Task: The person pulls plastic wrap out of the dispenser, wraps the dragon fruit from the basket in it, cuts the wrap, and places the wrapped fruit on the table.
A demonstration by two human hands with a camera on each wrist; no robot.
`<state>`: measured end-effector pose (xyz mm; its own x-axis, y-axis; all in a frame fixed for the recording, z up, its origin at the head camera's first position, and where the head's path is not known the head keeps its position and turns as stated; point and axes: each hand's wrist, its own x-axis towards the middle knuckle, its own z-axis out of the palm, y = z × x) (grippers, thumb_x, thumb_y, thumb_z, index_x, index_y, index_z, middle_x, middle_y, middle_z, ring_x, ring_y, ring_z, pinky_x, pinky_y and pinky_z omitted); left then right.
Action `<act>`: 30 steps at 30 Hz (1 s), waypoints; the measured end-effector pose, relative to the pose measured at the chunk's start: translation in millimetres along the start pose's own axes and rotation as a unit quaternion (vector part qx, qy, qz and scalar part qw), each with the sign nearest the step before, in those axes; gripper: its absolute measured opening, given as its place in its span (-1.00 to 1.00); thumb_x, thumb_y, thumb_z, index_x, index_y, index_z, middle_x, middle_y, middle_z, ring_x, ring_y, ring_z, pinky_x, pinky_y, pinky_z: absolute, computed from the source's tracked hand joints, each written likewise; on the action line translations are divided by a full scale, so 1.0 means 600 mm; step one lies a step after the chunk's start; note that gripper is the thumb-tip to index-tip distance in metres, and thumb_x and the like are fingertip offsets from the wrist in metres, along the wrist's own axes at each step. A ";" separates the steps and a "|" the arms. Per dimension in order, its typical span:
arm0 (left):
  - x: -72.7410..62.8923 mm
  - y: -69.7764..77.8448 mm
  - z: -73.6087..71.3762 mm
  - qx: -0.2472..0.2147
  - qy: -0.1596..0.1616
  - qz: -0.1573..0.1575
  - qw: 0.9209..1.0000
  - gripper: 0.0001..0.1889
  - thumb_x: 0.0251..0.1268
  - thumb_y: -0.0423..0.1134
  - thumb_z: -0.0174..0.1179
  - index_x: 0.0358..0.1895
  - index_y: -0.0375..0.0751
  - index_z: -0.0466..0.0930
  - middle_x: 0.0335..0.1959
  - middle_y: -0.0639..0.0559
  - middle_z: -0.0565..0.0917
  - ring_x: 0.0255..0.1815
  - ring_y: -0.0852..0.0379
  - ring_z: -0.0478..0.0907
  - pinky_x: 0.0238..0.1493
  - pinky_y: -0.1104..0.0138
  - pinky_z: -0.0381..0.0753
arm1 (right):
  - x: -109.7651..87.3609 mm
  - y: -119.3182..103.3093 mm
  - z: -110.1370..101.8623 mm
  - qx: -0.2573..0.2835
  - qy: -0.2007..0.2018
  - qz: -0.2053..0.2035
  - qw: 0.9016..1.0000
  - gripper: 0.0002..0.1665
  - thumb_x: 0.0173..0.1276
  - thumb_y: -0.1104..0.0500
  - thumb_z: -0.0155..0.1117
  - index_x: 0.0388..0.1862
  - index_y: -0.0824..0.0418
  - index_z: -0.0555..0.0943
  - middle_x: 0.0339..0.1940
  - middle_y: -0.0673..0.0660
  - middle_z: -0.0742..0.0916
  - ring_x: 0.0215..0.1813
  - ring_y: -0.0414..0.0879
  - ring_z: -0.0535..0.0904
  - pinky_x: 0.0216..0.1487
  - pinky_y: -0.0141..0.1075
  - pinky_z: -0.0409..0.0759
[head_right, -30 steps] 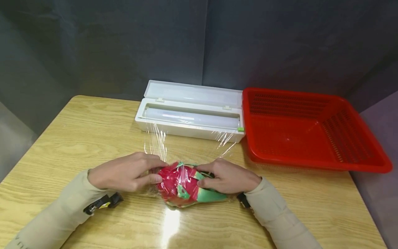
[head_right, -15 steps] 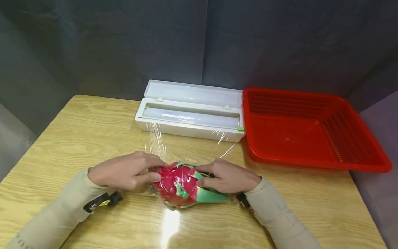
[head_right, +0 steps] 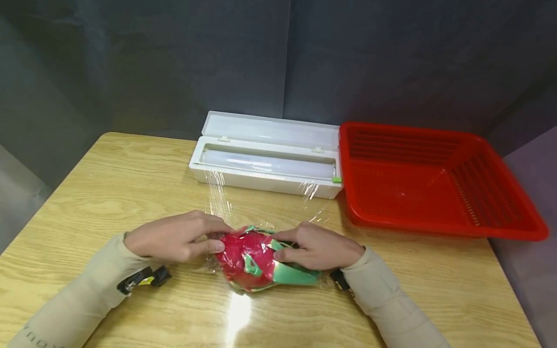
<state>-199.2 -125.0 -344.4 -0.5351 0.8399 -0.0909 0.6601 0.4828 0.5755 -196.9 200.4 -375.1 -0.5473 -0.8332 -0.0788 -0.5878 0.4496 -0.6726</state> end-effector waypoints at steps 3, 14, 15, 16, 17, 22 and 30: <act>0.001 -0.003 0.001 -0.004 -0.003 0.002 1.000 -0.60 0.62 -0.08 0.06 0.29 -0.21 0.62 0.03 0.09 0.79 -0.08 0.36 0.66 0.18 0.29 0.72 | 0.001 0.001 0.000 0.007 -0.003 0.001 1.000 -0.53 0.60 0.06 0.16 0.29 0.34 0.62 -0.58 -0.27 0.36 -0.52 -0.48 0.29 -0.41 -0.51 0.45; 0.003 -0.008 0.000 -0.026 -0.012 0.003 1.000 -0.61 0.62 -0.07 0.06 0.23 -0.22 0.65 -0.23 0.20 0.74 -0.30 0.36 0.56 -0.04 0.41 0.69 | 0.005 0.002 0.001 0.014 -0.003 -0.013 1.000 -0.78 0.60 0.09 0.14 -0.08 0.15 0.69 -0.56 -0.26 0.34 -0.50 -0.47 0.30 -0.42 -0.52 0.40; 0.003 -0.008 0.000 -0.026 -0.013 0.002 1.000 -0.62 0.62 -0.07 0.06 0.23 -0.21 0.65 -0.25 0.21 0.73 -0.31 0.36 0.55 -0.05 0.42 0.68 | 0.005 0.003 0.002 0.013 -0.004 -0.013 1.000 -0.80 0.60 0.09 0.13 -0.13 0.11 0.67 -0.56 -0.26 0.33 -0.50 -0.47 0.30 -0.43 -0.53 0.38; 0.003 -0.008 0.000 -0.026 -0.014 0.000 1.000 -0.62 0.62 -0.07 0.06 0.23 -0.20 0.65 -0.27 0.22 0.72 -0.32 0.37 0.55 -0.06 0.42 0.67 | 0.005 0.003 0.002 0.012 -0.004 -0.012 1.000 -0.81 0.60 0.09 0.13 -0.15 0.09 0.66 -0.56 -0.26 0.33 -0.50 -0.47 0.29 -0.43 -0.53 0.37; 0.003 -0.008 0.000 -0.026 -0.015 -0.001 1.000 -0.63 0.62 -0.08 0.06 0.23 -0.20 0.65 -0.28 0.23 0.71 -0.33 0.37 0.55 -0.07 0.43 0.67 | 0.005 0.003 0.003 0.012 -0.004 -0.011 1.000 -0.81 0.60 0.08 0.13 -0.16 0.09 0.66 -0.56 -0.27 0.33 -0.50 -0.47 0.29 -0.44 -0.53 0.36; 0.003 -0.010 0.001 -0.031 -0.017 -0.006 0.999 -0.64 0.62 -0.06 0.06 0.22 -0.16 0.66 -0.36 0.21 0.68 -0.36 0.37 0.52 -0.11 0.43 0.65 | 0.004 0.003 0.004 0.009 -0.001 -0.004 1.000 -0.79 0.60 0.10 0.12 -0.10 0.12 0.69 -0.59 -0.28 0.30 -0.52 -0.48 0.25 -0.43 -0.53 0.40; 0.004 -0.011 0.003 -0.037 -0.014 -0.005 0.999 -0.67 0.62 -0.06 0.05 0.18 -0.12 0.68 -0.41 0.17 0.65 -0.38 0.36 0.50 -0.13 0.42 0.65 | 0.001 -0.002 0.005 0.034 0.004 0.058 0.998 -0.53 0.54 0.11 0.15 0.28 0.36 0.63 -0.64 -0.24 0.34 -0.57 -0.45 0.20 -0.45 -0.52 0.36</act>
<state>-204.0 -125.8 -349.6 -0.5254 0.8425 -0.1190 0.6134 0.4719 0.6332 -194.7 198.6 -376.5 -0.6136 -0.7745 -0.1539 -0.4790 0.5200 -0.7072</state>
